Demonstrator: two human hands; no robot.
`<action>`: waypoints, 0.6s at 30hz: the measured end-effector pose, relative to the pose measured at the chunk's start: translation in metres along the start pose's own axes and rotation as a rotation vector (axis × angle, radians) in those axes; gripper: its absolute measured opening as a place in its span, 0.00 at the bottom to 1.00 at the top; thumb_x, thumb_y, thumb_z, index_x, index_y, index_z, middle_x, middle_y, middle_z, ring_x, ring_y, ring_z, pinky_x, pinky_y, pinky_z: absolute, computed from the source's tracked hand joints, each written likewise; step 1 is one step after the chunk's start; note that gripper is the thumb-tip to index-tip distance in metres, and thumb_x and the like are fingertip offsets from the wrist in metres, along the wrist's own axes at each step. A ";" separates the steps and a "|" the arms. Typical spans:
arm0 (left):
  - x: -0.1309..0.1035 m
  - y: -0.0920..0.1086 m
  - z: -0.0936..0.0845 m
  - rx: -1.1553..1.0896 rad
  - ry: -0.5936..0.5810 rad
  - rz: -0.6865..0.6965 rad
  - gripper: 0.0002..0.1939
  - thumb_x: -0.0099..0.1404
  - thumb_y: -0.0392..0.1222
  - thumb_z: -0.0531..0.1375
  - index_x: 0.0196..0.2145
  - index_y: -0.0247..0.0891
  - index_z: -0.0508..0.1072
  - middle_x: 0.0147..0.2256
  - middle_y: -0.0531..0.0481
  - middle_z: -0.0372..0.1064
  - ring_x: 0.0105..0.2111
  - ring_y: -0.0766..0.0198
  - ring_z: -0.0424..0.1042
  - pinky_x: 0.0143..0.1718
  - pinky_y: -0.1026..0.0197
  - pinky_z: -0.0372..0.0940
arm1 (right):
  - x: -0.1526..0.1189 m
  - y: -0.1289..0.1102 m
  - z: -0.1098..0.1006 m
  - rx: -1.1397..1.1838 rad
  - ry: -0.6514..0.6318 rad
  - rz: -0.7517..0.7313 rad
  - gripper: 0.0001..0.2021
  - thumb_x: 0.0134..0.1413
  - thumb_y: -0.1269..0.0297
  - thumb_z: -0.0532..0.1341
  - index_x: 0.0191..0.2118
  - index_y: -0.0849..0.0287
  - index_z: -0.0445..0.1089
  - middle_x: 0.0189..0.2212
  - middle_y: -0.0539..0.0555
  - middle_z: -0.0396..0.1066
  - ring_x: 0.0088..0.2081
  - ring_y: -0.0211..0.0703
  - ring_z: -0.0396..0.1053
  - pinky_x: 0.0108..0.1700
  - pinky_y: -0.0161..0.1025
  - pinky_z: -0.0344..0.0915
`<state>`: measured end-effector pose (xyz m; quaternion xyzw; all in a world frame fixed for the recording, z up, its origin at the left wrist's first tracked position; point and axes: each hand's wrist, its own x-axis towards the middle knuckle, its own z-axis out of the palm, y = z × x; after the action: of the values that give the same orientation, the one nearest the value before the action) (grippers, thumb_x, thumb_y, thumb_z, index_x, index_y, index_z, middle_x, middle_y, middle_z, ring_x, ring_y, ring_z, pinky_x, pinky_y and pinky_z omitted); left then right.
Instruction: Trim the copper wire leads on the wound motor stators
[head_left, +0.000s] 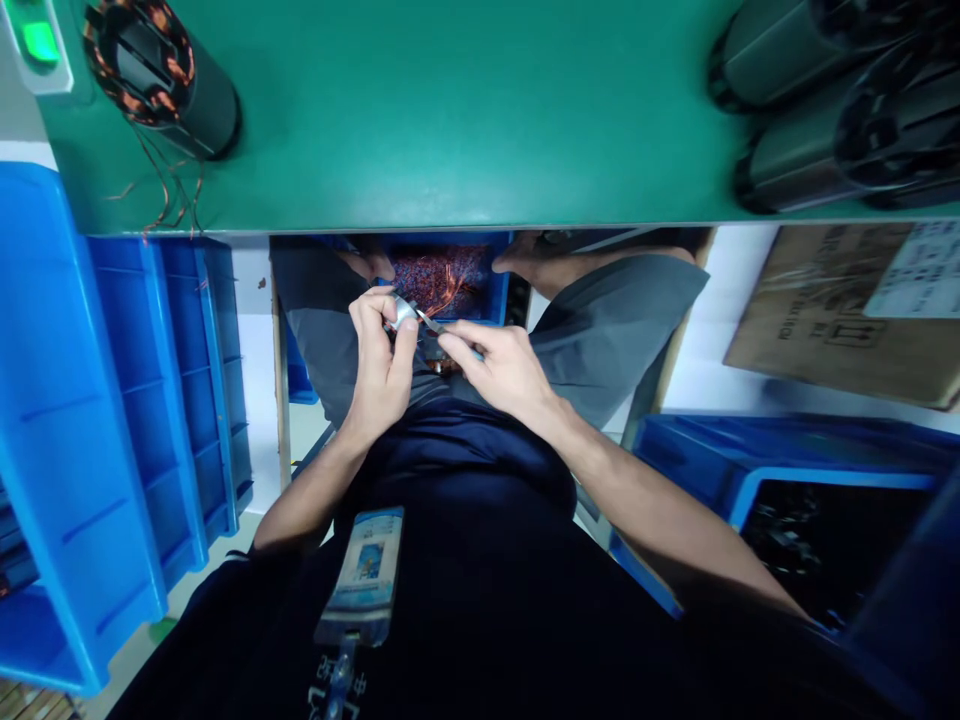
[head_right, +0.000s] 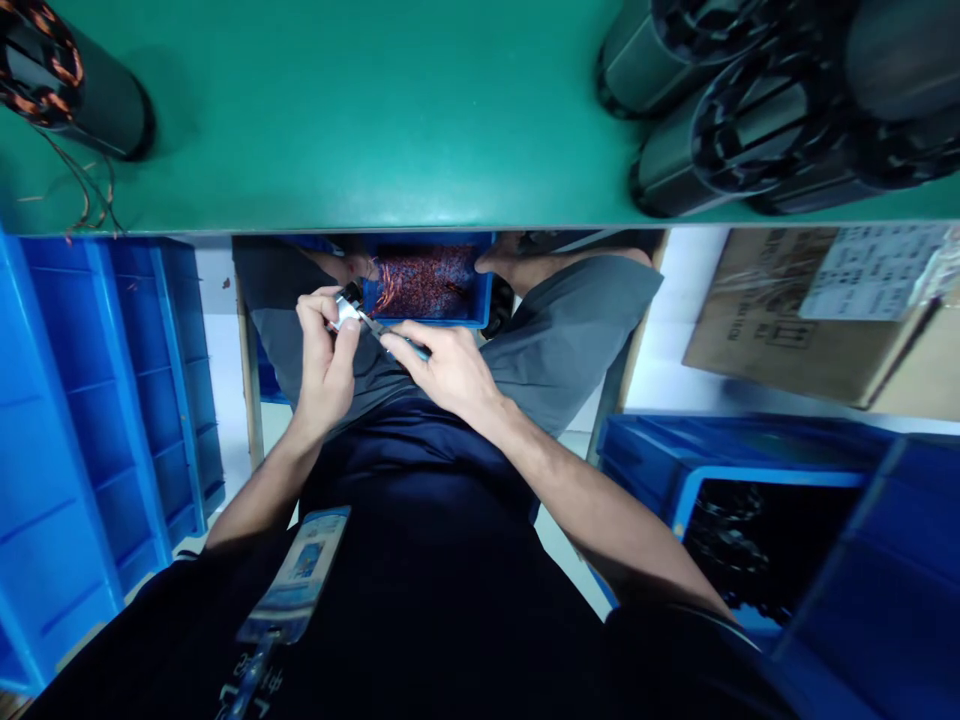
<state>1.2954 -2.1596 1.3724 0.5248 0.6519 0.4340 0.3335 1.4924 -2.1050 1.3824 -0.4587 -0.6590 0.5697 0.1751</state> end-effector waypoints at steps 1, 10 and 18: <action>0.003 -0.017 0.006 0.029 0.025 -0.028 0.17 0.85 0.62 0.55 0.48 0.47 0.62 0.51 0.45 0.61 0.59 0.52 0.65 0.68 0.42 0.63 | 0.011 0.012 0.005 -0.023 -0.017 0.014 0.26 0.79 0.42 0.59 0.49 0.59 0.86 0.37 0.53 0.84 0.35 0.43 0.73 0.46 0.40 0.66; -0.003 -0.103 0.024 0.131 0.113 -0.168 0.27 0.80 0.75 0.52 0.45 0.47 0.62 0.47 0.43 0.64 0.53 0.48 0.67 0.66 0.31 0.66 | 0.062 0.075 0.037 -0.013 -0.200 0.073 0.38 0.74 0.29 0.55 0.42 0.62 0.84 0.27 0.52 0.75 0.33 0.42 0.67 0.43 0.41 0.61; -0.020 -0.033 0.002 0.246 0.025 0.055 0.11 0.84 0.49 0.58 0.56 0.43 0.66 0.62 0.35 0.62 0.68 0.46 0.65 0.69 0.37 0.66 | 0.048 0.031 0.027 0.349 -0.187 0.121 0.27 0.68 0.34 0.67 0.50 0.55 0.75 0.23 0.44 0.67 0.24 0.40 0.64 0.31 0.40 0.61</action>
<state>1.2885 -2.1806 1.3409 0.5741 0.6897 0.3661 0.2465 1.4597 -2.0842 1.3319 -0.4052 -0.5352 0.7247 0.1554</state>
